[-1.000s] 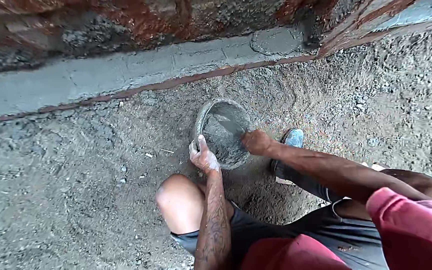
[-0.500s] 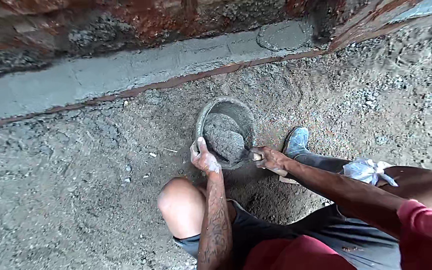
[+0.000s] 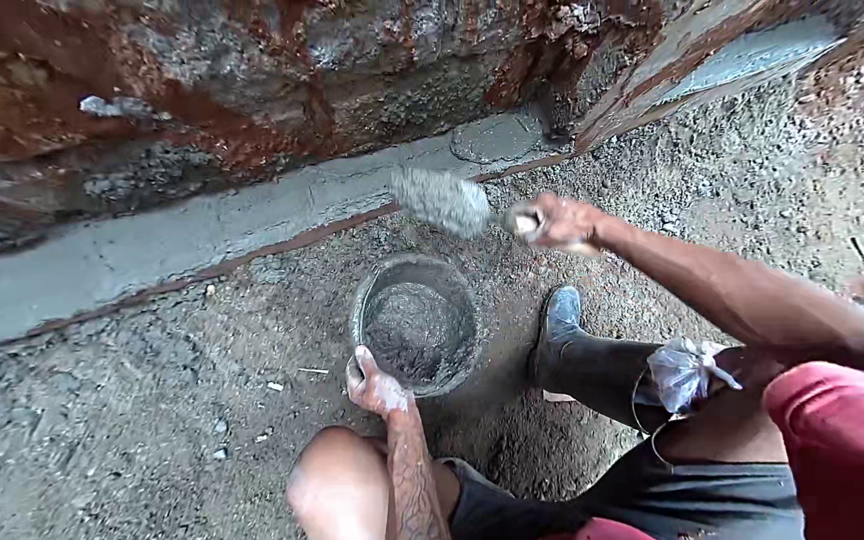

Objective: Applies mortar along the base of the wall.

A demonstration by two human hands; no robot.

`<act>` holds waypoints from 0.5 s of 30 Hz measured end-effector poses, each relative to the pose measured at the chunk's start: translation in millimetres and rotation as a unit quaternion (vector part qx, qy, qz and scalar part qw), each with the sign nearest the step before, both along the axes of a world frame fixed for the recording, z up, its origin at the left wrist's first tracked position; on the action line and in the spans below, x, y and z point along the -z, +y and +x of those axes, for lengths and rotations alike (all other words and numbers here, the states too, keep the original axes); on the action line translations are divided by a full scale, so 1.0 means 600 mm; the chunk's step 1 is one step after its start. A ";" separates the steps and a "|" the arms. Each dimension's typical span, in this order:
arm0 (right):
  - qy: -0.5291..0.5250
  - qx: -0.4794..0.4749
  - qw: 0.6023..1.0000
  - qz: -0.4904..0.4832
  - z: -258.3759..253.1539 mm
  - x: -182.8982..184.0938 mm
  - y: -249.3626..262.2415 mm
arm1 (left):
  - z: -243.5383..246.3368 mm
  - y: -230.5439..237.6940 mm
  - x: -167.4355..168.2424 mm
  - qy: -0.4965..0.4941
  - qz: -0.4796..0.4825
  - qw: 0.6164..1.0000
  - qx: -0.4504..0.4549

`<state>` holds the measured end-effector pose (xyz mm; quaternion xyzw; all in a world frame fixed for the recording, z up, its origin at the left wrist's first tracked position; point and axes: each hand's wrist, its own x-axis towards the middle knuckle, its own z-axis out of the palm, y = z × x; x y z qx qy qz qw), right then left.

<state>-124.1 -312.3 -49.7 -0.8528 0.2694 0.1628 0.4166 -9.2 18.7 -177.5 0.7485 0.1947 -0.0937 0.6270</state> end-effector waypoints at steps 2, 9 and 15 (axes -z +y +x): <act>0.023 -0.069 0.980 -0.184 0.044 -0.008 -0.068 | 0.000 -0.002 -0.002 -0.003 0.010 1.000 -0.001; 0.039 -0.083 0.907 -0.412 0.059 0.036 -0.162 | 0.001 0.001 0.008 -0.010 0.029 1.000 0.003; 0.071 0.161 0.971 -0.163 -0.014 0.089 0.005 | 0.000 0.003 0.007 -0.009 0.052 0.999 0.014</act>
